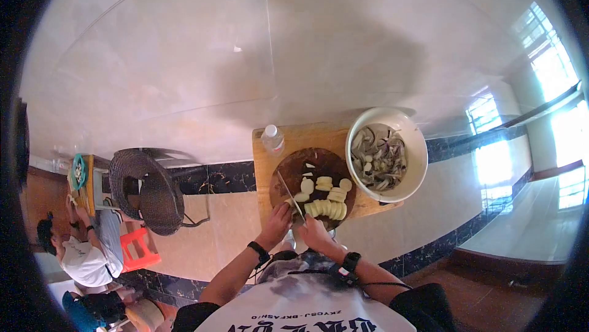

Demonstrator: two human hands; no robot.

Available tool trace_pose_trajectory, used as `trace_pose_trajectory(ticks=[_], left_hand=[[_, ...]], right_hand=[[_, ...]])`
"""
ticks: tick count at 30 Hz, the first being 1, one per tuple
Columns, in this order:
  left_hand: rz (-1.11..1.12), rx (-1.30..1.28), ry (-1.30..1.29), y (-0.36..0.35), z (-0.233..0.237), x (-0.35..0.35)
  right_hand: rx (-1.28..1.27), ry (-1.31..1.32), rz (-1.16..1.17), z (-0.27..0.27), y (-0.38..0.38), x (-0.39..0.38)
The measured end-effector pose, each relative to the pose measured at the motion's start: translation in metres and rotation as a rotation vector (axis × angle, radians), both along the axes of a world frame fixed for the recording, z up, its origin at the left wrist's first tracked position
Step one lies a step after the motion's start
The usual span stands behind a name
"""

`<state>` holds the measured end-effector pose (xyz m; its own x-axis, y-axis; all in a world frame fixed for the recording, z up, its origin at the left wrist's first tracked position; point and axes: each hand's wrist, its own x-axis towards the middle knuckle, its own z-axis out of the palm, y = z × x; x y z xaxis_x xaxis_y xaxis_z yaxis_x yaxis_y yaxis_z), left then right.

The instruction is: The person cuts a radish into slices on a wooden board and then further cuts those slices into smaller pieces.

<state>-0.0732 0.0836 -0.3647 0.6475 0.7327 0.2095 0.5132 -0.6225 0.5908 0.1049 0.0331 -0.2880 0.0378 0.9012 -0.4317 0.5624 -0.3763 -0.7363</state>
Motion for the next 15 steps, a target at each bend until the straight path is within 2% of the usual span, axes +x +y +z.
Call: trace_pose_trajectory(ticks=[6, 8, 15], left_hand=[[-0.036, -0.041, -0.002, 0.001, 0.002, 0.004], [0.029, -0.042, -0.026, -0.002, 0.006, 0.006], [0.038, -0.036, -0.064, -0.001, 0.008, 0.004]], right_hand=[[-0.113, 0.044, -0.009, -0.009, 0.018, 0.002], [-0.055, 0.040, 0.029, -0.023, 0.020, -0.002], [0.088, -0.034, 0.021, -0.055, 0.011, -0.012]])
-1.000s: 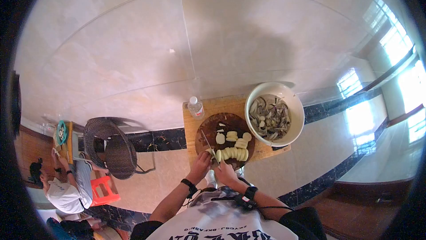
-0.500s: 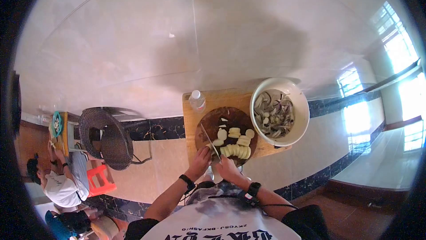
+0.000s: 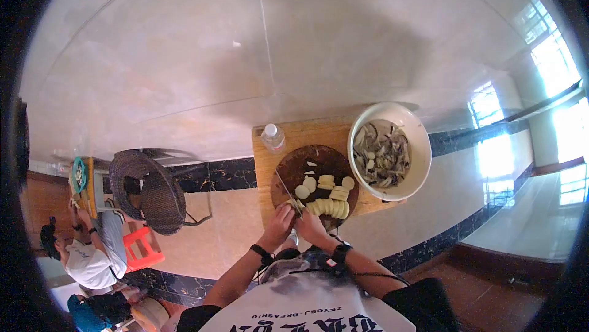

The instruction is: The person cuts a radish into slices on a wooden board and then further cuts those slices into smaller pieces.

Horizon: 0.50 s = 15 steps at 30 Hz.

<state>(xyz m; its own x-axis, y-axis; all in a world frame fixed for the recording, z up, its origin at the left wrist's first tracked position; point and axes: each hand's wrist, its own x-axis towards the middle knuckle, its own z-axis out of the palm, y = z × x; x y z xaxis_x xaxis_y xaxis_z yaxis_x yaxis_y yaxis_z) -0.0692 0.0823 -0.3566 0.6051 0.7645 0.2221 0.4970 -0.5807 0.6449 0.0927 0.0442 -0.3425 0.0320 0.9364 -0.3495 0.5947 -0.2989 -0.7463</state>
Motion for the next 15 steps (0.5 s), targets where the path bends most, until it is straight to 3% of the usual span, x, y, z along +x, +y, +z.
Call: trace_pose_trajectory(ticks=[9, 15], left_hand=[[0.082, 0.031, -0.011, 0.002, 0.018, 0.001], [0.035, 0.046, 0.024, 0.005, 0.022, 0.005]], right_hand=[[-0.123, -0.006, 0.022, 0.037, 0.005, 0.007], [-0.065, -0.007, -0.051, 0.031, -0.005, 0.013]])
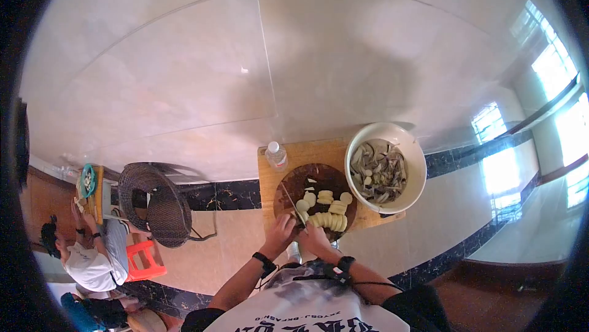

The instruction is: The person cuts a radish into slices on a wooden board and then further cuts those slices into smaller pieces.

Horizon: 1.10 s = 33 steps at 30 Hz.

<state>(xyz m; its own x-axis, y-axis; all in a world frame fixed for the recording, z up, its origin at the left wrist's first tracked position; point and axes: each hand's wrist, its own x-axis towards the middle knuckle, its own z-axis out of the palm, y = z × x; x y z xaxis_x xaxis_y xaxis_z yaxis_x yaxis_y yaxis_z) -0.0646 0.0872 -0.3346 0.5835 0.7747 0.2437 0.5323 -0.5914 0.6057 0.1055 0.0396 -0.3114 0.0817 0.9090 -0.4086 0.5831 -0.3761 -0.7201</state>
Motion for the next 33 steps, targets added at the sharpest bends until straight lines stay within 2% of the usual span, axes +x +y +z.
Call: trace_pose_trajectory(ticks=[5, 8, 17, 25, 33], left_hand=[[-0.036, 0.068, 0.048, 0.001, 0.000, 0.010], [-0.004, 0.043, 0.116, 0.001, -0.022, 0.011], [-0.018, -0.014, 0.065, 0.001, -0.010, 0.006], [-0.013, 0.043, 0.078, -0.006, -0.009, 0.000], [-0.022, 0.082, 0.101, -0.008, -0.003, -0.010]], right_hand=[[0.092, 0.010, -0.018, 0.000, -0.005, 0.011], [0.058, 0.020, -0.030, 0.001, -0.008, 0.013], [0.068, 0.058, -0.038, 0.018, -0.020, 0.003], [0.102, 0.039, -0.046, 0.014, -0.028, -0.005], [-0.011, 0.049, -0.063, 0.036, -0.027, -0.016]])
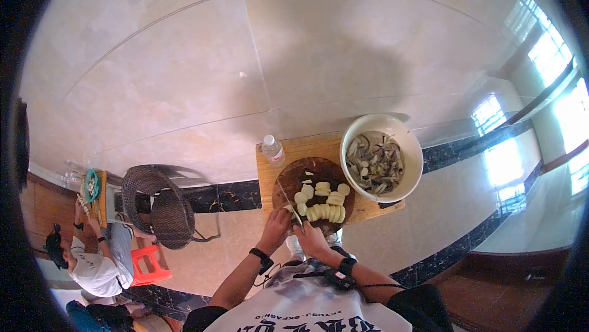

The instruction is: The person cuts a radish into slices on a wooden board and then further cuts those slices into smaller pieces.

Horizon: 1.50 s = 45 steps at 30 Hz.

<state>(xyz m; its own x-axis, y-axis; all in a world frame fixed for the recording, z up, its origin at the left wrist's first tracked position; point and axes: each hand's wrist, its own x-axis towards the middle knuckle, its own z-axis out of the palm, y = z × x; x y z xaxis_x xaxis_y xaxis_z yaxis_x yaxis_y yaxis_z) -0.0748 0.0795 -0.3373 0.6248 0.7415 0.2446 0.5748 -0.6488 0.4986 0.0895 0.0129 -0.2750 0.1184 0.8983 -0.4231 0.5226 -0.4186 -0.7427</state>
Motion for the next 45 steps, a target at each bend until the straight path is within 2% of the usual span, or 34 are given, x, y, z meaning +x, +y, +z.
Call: trace_pose_trajectory(ticks=[22, 38, 45], left_hand=[[-0.059, 0.040, -0.023, 0.001, -0.013, -0.004], [-0.089, -0.040, -0.031, 0.005, -0.006, -0.001], [-0.060, 0.009, -0.043, 0.006, -0.019, 0.000]], right_hand=[[0.007, -0.030, 0.073, 0.009, -0.005, -0.009], [-0.060, -0.045, 0.067, -0.021, 0.002, -0.005], [-0.026, -0.016, 0.061, -0.028, 0.013, -0.004]])
